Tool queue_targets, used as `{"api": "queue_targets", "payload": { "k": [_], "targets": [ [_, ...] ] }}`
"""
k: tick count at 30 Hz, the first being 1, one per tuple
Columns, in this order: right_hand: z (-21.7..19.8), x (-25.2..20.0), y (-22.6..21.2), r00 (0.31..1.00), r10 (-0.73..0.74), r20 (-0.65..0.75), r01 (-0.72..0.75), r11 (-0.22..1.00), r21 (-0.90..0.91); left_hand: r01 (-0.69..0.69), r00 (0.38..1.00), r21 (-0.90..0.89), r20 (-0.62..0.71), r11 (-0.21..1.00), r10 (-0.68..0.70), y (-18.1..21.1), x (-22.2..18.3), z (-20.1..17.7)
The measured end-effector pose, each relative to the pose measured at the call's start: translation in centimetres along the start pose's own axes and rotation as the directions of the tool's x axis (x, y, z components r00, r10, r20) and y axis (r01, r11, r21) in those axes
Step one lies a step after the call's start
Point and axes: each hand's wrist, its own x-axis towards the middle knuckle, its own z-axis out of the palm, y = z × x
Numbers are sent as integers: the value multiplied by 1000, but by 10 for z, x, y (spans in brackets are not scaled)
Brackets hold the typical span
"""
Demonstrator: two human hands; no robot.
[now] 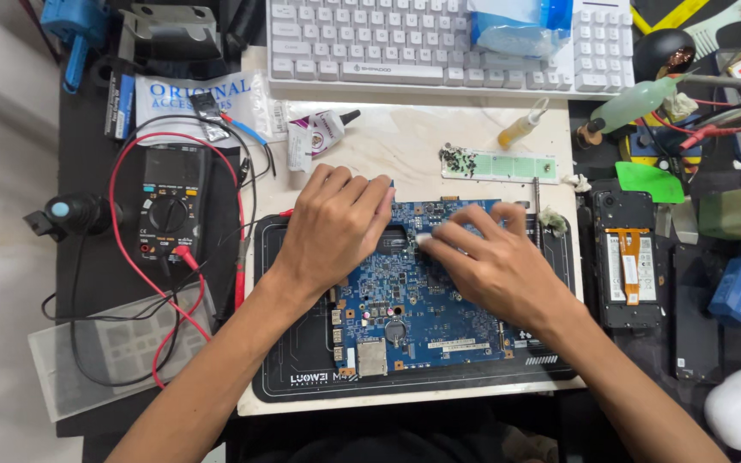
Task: The person places a cooling fan on a laptop motherboard and uses multimeter probes to test various circuits on the board.
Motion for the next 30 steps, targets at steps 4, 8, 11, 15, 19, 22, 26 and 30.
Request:
{"api": "queue_targets", "payload": {
  "k": [4, 8, 11, 15, 19, 22, 26, 30],
  "targets": [
    [-8, -15, 10, 996, 68, 64, -71, 997, 43, 13, 1000, 6, 14, 1000, -13, 1, 0, -1],
    [-29, -22, 28, 983, 177, 55, -175, 983, -48, 3, 999, -79, 48, 997, 1, 4, -6, -2],
    [-47, -22, 38, 958, 279, -70, -279, 960, 19, -127, 985, -140, 95, 982, 141, 7, -5, 2],
    [-61, -19, 41, 917, 395, -43, -384, 909, 162, -172, 948, -180, 239, 968, 213, 13, -5, 6],
    [-68, -23, 46, 899, 438, -6, -426, 877, 221, -171, 948, -166, 239, 971, 208, 13, -9, 6],
    [-76, -23, 53, 890, 454, 42, -448, 853, 266, -172, 952, -166, 226, 971, 208, 14, -8, 5],
    [-66, -17, 42, 947, 314, 60, -306, 836, 455, -172, 968, -109, 168, 979, 188, 11, -3, 1],
    [-34, -12, 16, 940, 336, 54, -322, 829, 457, -180, 977, -32, 108, 983, 182, 9, 1, -5]
  ]
}}
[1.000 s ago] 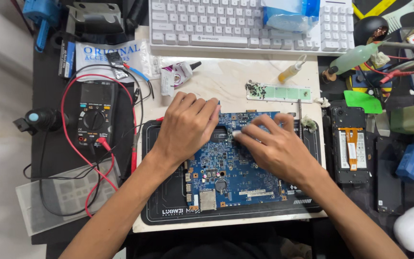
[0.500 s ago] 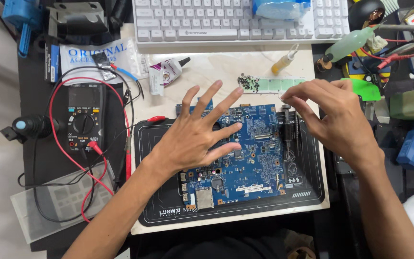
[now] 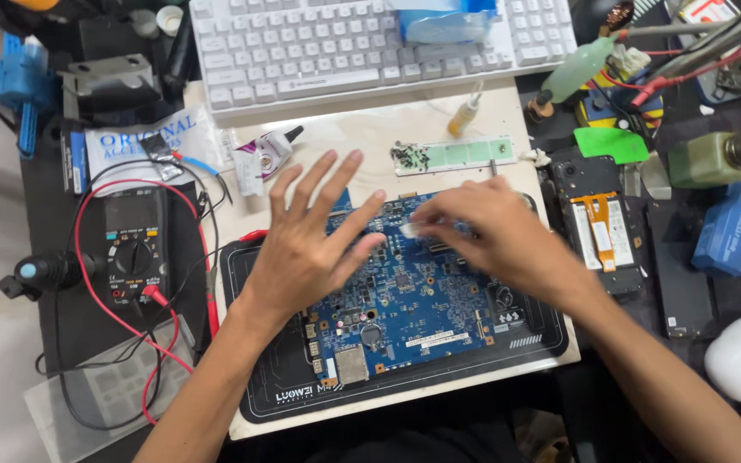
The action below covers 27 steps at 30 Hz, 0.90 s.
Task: The person places a cooling fan on a laptop motherboard and uses multimeter probes to test various circuits on the board.
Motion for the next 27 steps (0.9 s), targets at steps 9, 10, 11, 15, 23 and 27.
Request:
{"api": "queue_targets", "payload": {
  "k": [9, 10, 11, 15, 23, 27],
  "targets": [
    [4, -6, 17, 993, -103, 64, 116, 963, -244, 92, 993, -166, -55, 982, -103, 22, 44, -21],
    [-6, -7, 21, 991, -83, 100, 110, 947, -303, 120, 992, -233, -9, 965, -125, 28, 51, -25],
    [-19, -8, 27, 989, -60, 136, 106, 927, -361, 150, 989, -298, 40, 943, -144, 33, 58, -28],
    [-85, -25, 48, 988, 151, -11, -146, 933, -329, 109, 993, -415, 79, 903, -83, 50, 94, -16],
    [-159, -70, 47, 873, 310, -376, -456, 793, -405, 104, 974, -336, -154, 936, -164, 74, 219, 133],
    [-172, -79, 44, 848, 261, -461, -450, 814, -367, 235, 956, -269, -109, 934, -272, 72, 245, 195]
  ]
}}
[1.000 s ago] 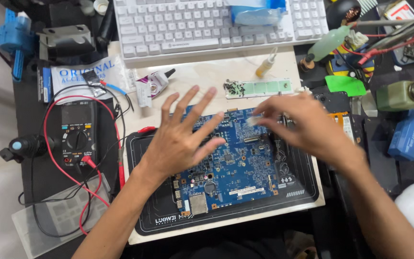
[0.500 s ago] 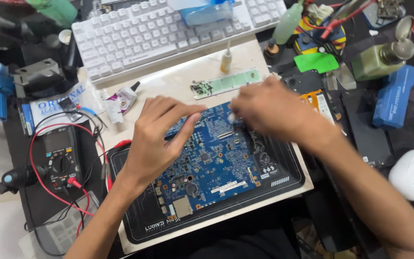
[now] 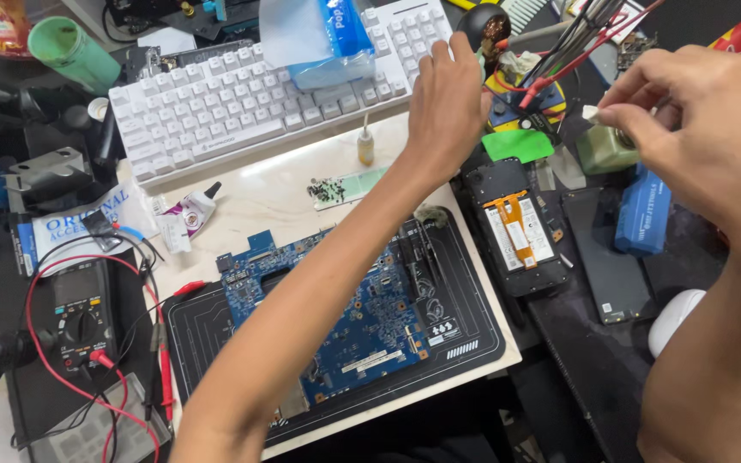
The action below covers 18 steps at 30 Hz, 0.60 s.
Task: The person places a cooling fan on a laptop motherboard and uses multimeter probes to test various circuits on the board.
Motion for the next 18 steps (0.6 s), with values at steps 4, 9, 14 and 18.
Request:
{"api": "queue_targets", "payload": {
  "k": [4, 9, 14, 18],
  "targets": [
    [-5, -5, 0, 998, 53, -38, -48, 991, 123, 39, 999, 122, 25, 992, -43, -11, 5, 29],
    [-2, -10, 5, 998, 36, -43, -28, 987, 159, 72, 997, -251, 41, 965, -64, 0, 11, -1],
    [22, -9, 27, 999, 8, -50, 2, 983, 184, -72, 995, -655, 8, 753, 103, 22, -5, -102],
    [46, 2, 26, 997, -71, -39, 80, 952, 294, -70, 981, -514, 122, 855, 154, 7, -47, -219]
  ]
}}
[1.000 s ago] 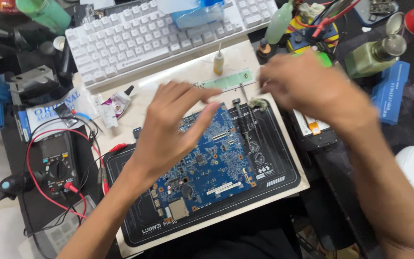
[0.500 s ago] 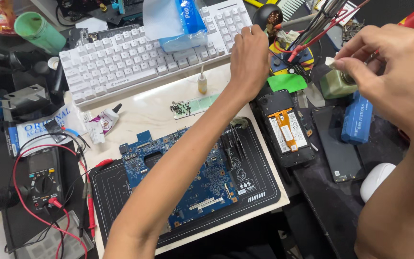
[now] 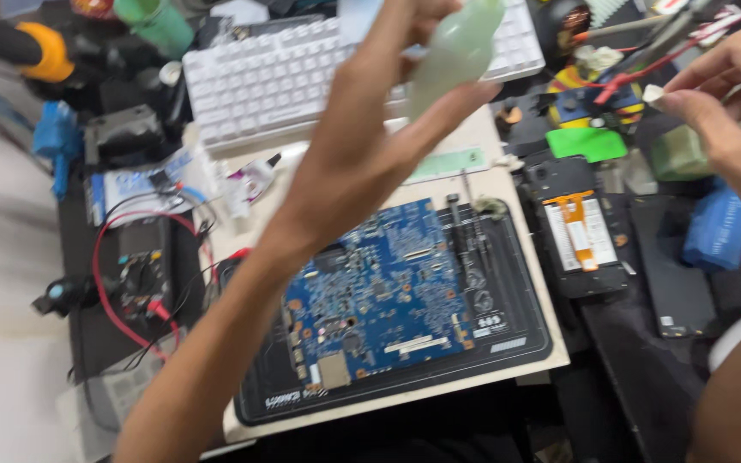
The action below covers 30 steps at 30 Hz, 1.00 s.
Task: The person places a cooling fan on a laptop motherboard and uses multimeter probes to test various circuits on the board.
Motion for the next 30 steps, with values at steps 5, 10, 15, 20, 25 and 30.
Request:
{"api": "queue_targets", "payload": {
  "k": [5, 10, 15, 20, 25, 30],
  "targets": [
    [17, 3, -31, 997, -19, 72, 29, 990, -140, 226, 971, 399, -17, 889, -239, 45, -88, -63],
    [32, 9, -60, 988, -80, 131, 102, 980, -172, 288, 953, 502, -70, 815, -294, 39, -150, -61],
    [37, 10, -67, 975, -64, 211, 118, 959, -257, 253, 952, 669, -43, 699, -303, 29, -181, -52],
    [36, 8, -81, 980, -117, 163, 149, 970, -194, 209, 959, 758, -35, 618, -282, 25, -183, -52],
    [36, 7, -110, 973, -159, 168, 202, 938, -282, 221, 960, 744, -51, 631, -276, 25, -186, -53],
    [44, 9, -132, 970, -156, 188, 193, 960, -201, 187, 974, 740, -54, 646, -220, 24, -187, -50]
  ]
}}
